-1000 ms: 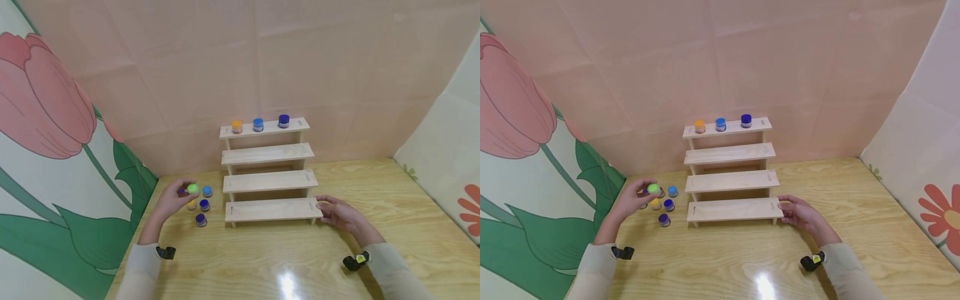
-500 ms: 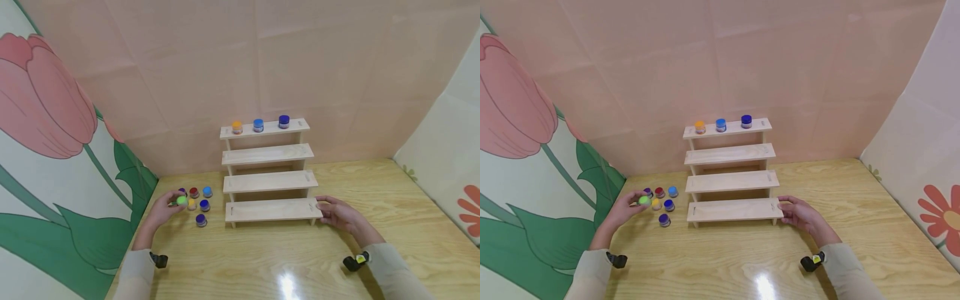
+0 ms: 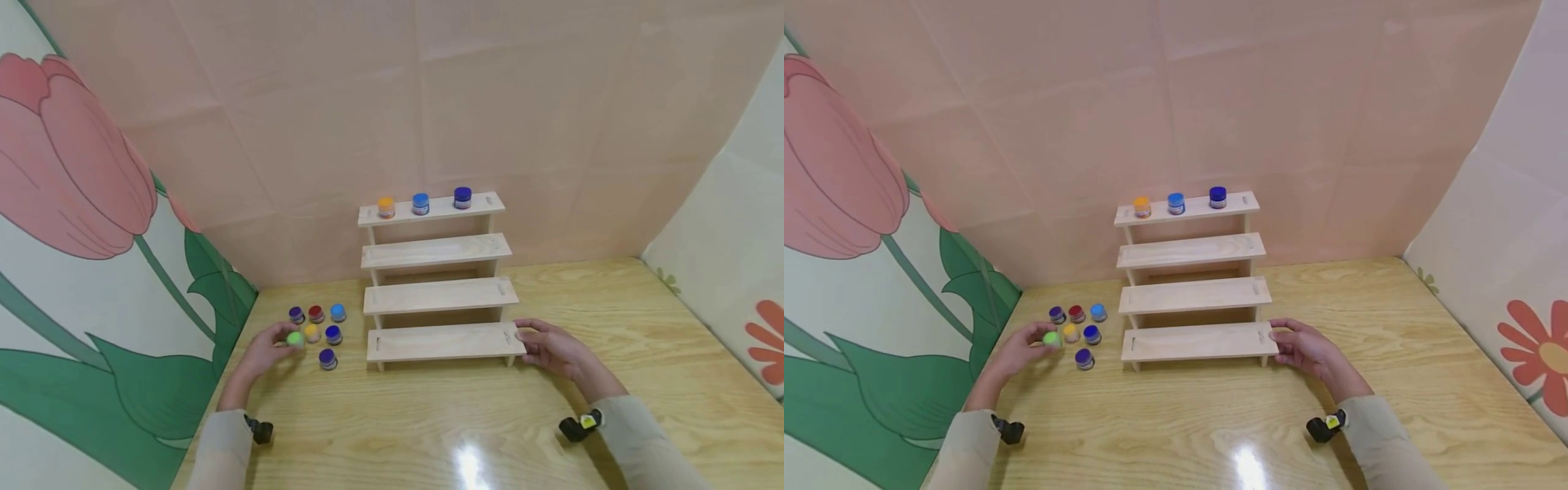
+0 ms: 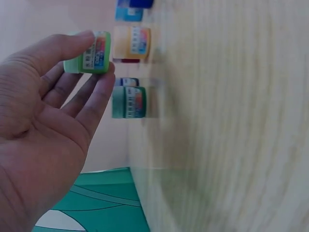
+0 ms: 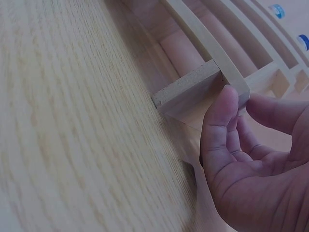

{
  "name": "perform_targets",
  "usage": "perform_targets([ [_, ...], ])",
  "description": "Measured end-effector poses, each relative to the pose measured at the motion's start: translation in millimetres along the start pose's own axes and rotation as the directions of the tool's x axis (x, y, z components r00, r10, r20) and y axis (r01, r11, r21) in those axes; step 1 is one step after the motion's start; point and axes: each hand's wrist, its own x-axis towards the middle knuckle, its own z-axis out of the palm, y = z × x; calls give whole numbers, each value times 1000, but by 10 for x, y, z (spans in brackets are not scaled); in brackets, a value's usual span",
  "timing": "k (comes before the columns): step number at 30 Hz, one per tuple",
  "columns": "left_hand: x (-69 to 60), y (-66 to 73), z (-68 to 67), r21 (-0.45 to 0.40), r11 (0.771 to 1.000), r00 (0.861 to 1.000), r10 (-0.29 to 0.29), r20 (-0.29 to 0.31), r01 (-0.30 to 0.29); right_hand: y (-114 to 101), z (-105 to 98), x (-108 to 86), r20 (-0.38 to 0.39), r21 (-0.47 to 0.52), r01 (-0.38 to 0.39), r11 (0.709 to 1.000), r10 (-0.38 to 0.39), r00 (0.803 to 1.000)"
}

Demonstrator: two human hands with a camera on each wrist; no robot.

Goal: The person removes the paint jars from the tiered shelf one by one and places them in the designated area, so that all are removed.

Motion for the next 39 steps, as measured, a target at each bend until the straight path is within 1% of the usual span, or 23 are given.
perform_targets([
  [3,-1,-46,35,2,1000,1000,-7,21,6,-6,2,0,1,-5,0,1000,0,1000],
  [5,0,-59,56,-7,1000,999,-20,31,20,-11,1,-1,2,-8,-2,1000,2,1000],
  [8,-5,-63,81,-1,1000,999,-25,40,25,-17,3,-5,2,-11,-3,1000,3,1000],
  [14,-1,-80,123,4,999,998,-34,43,34,-23,8,-9,-9,-14,-7,1000,7,1000],
  [18,5,-102,142,1,999,998,-51,43,51,-23,9,-10,-13,-15,-9,1000,9,1000],
  [21,14,-122,158,15,998,997,-59,44,58,-22,12,-11,-16,-15,-9,1000,9,1000],
  [28,38,-166,191,20,993,993,-114,32,114,-26,18,-12,-19,-14,-12,1000,12,1000],
  [31,47,-188,199,30,993,993,-113,31,112,-29,18,-16,-20,-13,-16,1000,16,1000],
  [35,40,-172,185,32,993,992,-115,42,114,-34,20,-18,-18,-11,-15,1000,15,1000],
  [39,30,-82,122,33,993,992,-117,39,116,-36,18,-16,-19,-10,-18,1000,18,1000],
])
